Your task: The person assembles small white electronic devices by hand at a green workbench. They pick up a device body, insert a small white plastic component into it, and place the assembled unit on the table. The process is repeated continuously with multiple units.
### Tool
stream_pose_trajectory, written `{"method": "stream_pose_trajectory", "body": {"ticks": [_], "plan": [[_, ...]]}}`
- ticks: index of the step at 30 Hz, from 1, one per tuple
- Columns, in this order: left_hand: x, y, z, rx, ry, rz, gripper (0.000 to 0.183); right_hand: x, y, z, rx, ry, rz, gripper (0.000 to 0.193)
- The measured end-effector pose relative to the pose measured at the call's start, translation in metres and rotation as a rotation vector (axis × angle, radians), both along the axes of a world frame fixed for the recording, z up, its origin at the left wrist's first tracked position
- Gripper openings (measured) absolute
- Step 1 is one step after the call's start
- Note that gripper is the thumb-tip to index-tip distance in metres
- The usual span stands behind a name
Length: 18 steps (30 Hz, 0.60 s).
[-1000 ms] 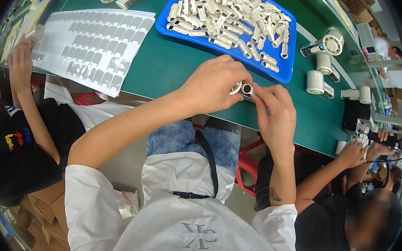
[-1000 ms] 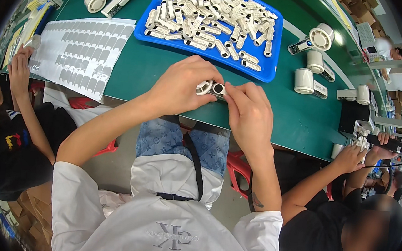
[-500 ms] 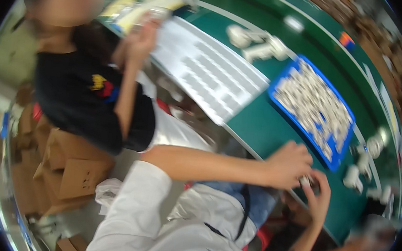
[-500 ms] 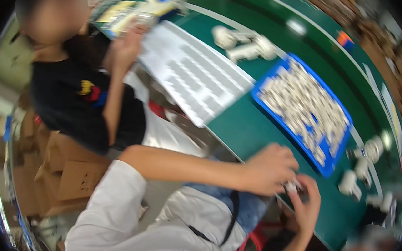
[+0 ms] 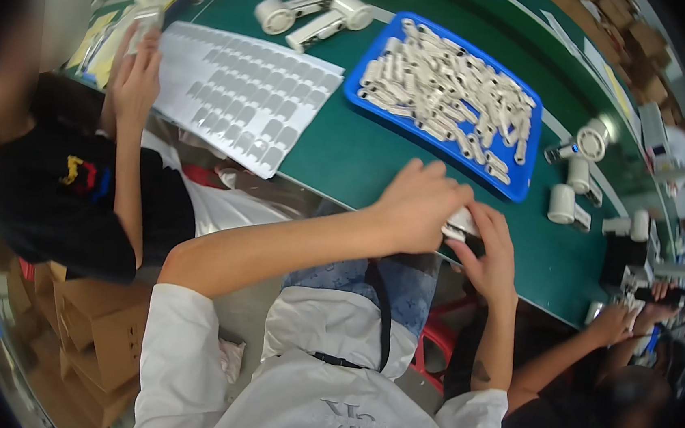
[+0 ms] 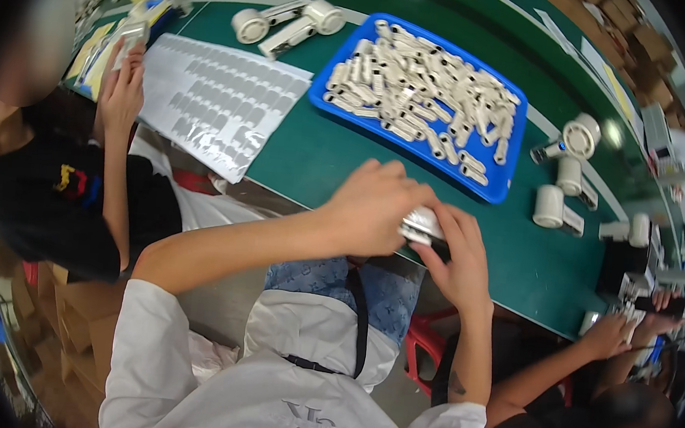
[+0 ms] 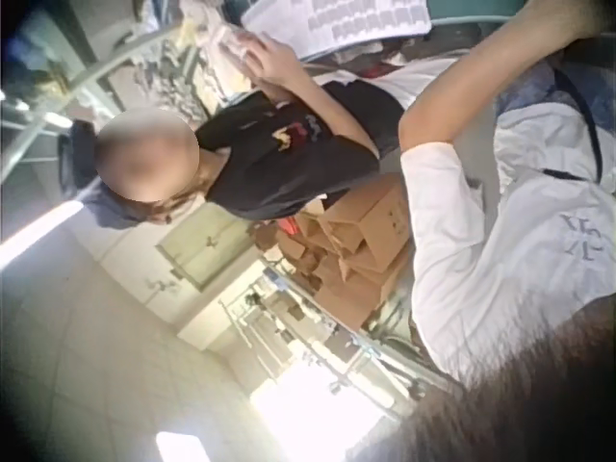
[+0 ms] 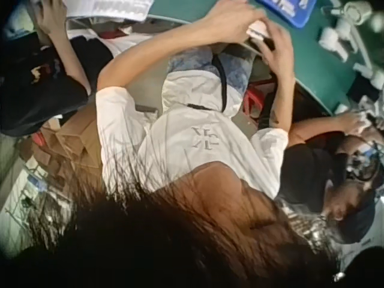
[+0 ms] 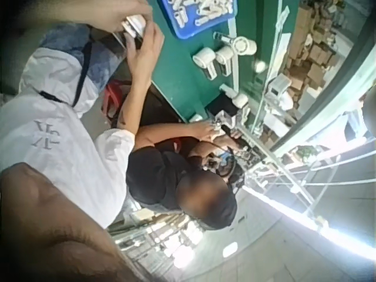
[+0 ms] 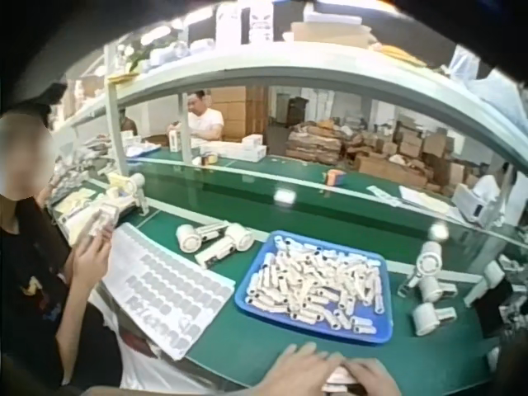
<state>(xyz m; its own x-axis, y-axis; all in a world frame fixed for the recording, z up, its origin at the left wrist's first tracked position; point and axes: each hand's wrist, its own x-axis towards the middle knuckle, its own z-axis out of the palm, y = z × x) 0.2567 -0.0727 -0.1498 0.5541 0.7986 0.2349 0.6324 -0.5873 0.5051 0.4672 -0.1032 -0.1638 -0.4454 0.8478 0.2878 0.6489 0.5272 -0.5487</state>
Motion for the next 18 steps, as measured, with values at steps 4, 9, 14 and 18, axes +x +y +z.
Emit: {"method": "stream_pose_trajectory", "body": {"ticks": [4, 9, 14, 18], "plan": [[-0.001, 0.011, -0.018, 0.040, -0.024, 0.015, 0.048, -0.002, 0.010, -0.017, 0.004, 0.060, -0.010, 0.066], [-0.004, 0.009, -0.018, 0.005, 0.026, 0.019, 0.049, -0.007, 0.006, -0.022, 0.066, 0.028, -0.039, 0.067], [-0.002, 0.009, -0.013, -0.015, 0.050, 0.026, 0.049, -0.008, 0.005, -0.025, 0.085, 0.103, -0.074, 0.062], [-0.001, 0.010, -0.005, -0.063, 0.004, 0.039, 0.050, -0.001, 0.011, -0.024, -0.042, 0.196, -0.061, 0.059]]}}
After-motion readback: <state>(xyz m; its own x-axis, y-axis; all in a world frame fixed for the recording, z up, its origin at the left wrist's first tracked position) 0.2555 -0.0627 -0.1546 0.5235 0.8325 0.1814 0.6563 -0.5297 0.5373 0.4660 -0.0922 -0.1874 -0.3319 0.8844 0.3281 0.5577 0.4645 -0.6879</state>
